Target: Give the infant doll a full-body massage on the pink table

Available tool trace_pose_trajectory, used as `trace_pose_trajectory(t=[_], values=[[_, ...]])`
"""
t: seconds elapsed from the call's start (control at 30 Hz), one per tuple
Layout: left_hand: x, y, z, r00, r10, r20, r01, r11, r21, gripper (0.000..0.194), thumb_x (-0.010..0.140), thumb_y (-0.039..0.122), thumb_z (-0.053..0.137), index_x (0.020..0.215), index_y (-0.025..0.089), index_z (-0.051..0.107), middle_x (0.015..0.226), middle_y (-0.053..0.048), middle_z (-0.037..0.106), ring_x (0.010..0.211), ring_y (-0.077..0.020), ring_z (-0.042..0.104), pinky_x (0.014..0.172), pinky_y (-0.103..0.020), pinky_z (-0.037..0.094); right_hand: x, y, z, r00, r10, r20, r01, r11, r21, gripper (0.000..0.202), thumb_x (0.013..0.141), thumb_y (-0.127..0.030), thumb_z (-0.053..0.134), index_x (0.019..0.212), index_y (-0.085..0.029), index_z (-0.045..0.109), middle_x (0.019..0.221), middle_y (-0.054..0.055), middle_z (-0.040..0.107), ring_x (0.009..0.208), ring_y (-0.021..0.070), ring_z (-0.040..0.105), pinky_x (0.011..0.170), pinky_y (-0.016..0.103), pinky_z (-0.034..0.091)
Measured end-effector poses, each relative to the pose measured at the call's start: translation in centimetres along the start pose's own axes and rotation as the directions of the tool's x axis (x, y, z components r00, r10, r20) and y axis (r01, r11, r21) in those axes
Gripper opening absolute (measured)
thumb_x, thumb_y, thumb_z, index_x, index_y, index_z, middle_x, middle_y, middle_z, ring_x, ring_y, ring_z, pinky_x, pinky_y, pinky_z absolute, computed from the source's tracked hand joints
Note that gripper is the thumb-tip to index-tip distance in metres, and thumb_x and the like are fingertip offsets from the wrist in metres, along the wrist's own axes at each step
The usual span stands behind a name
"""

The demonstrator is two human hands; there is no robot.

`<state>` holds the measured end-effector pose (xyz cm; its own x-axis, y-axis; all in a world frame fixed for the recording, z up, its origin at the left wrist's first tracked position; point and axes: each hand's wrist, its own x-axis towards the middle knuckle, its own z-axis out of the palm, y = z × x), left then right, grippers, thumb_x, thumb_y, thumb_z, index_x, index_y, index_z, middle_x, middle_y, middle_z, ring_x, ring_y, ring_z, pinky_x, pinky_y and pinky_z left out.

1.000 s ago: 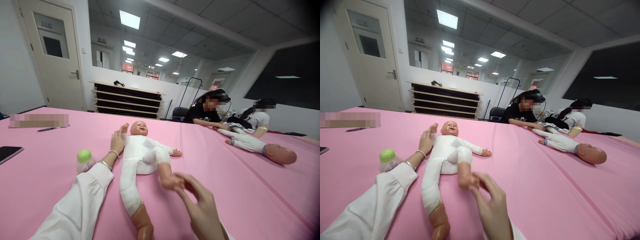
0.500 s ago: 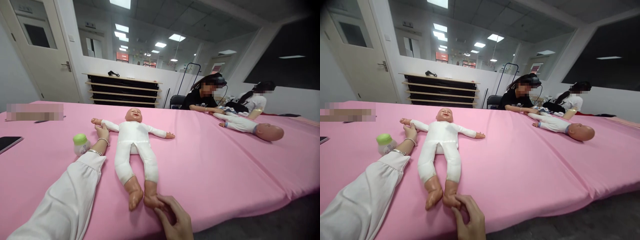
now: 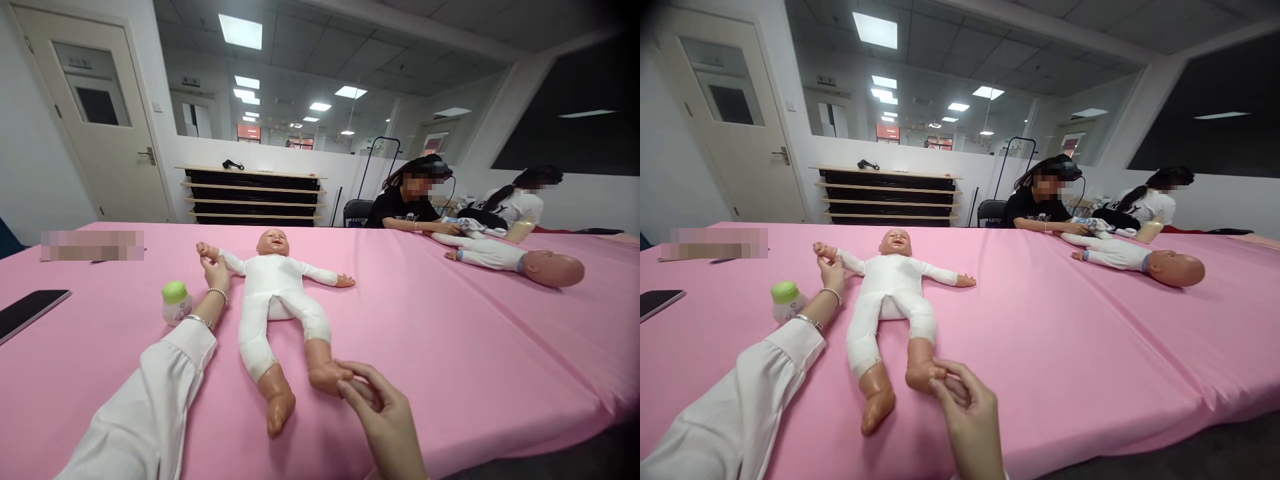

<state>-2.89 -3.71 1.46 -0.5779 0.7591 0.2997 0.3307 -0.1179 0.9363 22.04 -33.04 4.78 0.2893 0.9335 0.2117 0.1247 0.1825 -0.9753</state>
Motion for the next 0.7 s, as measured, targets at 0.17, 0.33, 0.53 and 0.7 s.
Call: trace_pose_trajectory(t=[0.17,0.33,0.53,0.7], values=[[0.5,3.5,2.9,0.972,0.187,0.14,-0.175,0.98,-0.099,0.069,0.082,0.034,0.053,0.14,0.024,0.018,0.12,-0.009,0.056,0.1,-0.0193,0.058,0.079,-0.03,0.048,6.9,-4.7,0.4,0.976,-0.205,-0.075,0.193,0.97,-0.147,0.03,0.068,-0.039,0.068,0.086,-0.016,0.068,0.087,0.01,0.07,0.078,0.0217,0.068,0.068,0.028,0.059],[-0.7,4.9,4.9,0.885,0.413,0.215,-0.424,0.906,0.006,0.041,0.083,0.031,0.05,0.123,0.024,0.047,0.113,-0.006,0.06,0.1,-0.021,0.053,0.085,-0.034,0.042,14.1,-5.2,3.4,0.974,-0.226,0.032,0.227,0.951,-0.21,0.032,0.072,-0.034,0.063,0.098,-0.016,0.067,0.094,0.008,0.069,0.084,0.021,0.066,0.077,0.033,0.056],[-1.9,3.4,5.6,0.607,0.61,0.509,-0.77,0.61,0.188,0.03,0.086,0.022,0.045,0.107,0.032,0.063,0.11,-0.003,0.061,0.094,-0.0224,0.045,0.083,-0.039,0.037,17.3,-1.6,6.3,0.948,-0.264,0.177,0.306,0.908,-0.288,0.025,0.076,-0.021,0.055,0.098,-0.016,0.067,0.093,0.006,0.069,0.085,0.0184,0.065,0.082,0.033,0.052],[-1.7,2.6,5.6,0.568,0.631,0.529,-0.808,0.55,0.212,0.031,0.087,0.025,0.045,0.112,0.035,0.061,0.114,-0.004,0.059,0.097,-0.0232,0.043,0.083,-0.039,0.037,16.9,-0.7,6.7,0.927,-0.294,0.235,0.354,0.892,-0.282,0.023,0.077,-0.021,0.055,0.096,-0.017,0.067,0.095,0.006,0.068,0.088,0.0184,0.064,0.081,0.032,0.052]])
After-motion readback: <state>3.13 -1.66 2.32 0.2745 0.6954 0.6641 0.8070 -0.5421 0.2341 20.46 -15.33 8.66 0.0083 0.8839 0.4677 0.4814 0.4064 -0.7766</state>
